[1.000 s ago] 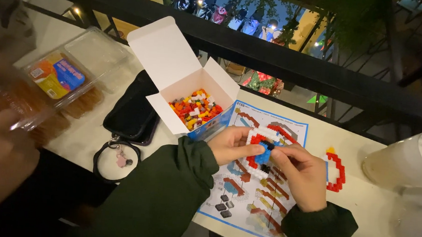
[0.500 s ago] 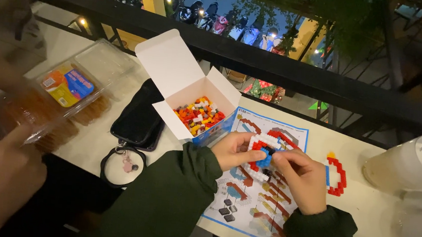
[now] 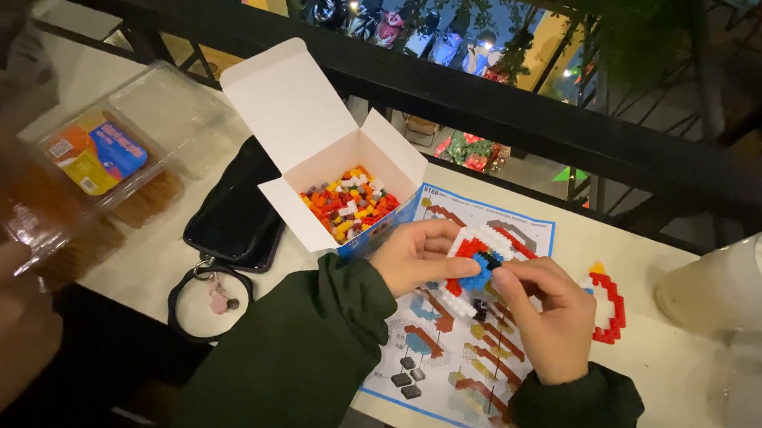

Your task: Assembling a miniature block figure by following a set of printed instructions.

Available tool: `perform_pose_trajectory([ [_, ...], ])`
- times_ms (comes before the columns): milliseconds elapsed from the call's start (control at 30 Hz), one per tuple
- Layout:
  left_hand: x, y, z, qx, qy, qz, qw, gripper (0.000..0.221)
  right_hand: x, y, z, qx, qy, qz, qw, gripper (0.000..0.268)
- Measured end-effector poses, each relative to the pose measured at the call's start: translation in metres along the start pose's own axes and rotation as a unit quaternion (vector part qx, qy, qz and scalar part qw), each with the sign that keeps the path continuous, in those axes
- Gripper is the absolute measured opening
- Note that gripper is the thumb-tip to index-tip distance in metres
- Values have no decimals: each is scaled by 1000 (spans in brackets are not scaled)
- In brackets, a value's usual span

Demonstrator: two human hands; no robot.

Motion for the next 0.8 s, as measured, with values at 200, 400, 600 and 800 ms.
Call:
perform_pose_trajectory([
  [200, 10, -6, 1, 63, 25, -39, 997, 35, -2, 1, 0, -3, -2, 22, 1000, 12],
  [400, 14, -11, 3, 91, 59, -77, 991, 35, -13, -4, -10, 69, -188, -20, 980, 15],
  [600, 15, -12, 5, 89, 26, -91, 992, 40, -28, -3, -21, 108, -250, -66, 960, 21],
  [800, 14, -16, 13, 73, -5, -126, 989, 51, -29, -3, -16, 111, -251, -34, 961, 22],
])
Point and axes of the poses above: each hand's wrist, its own y-axis away from the middle knuckle, its own z-axis out of the back of the hand, x = y × z, the point moved 6 cm from there along -y, towards the middle knuckle, and after that the axes turned 12 degrees about y, right-handed, at the moved point
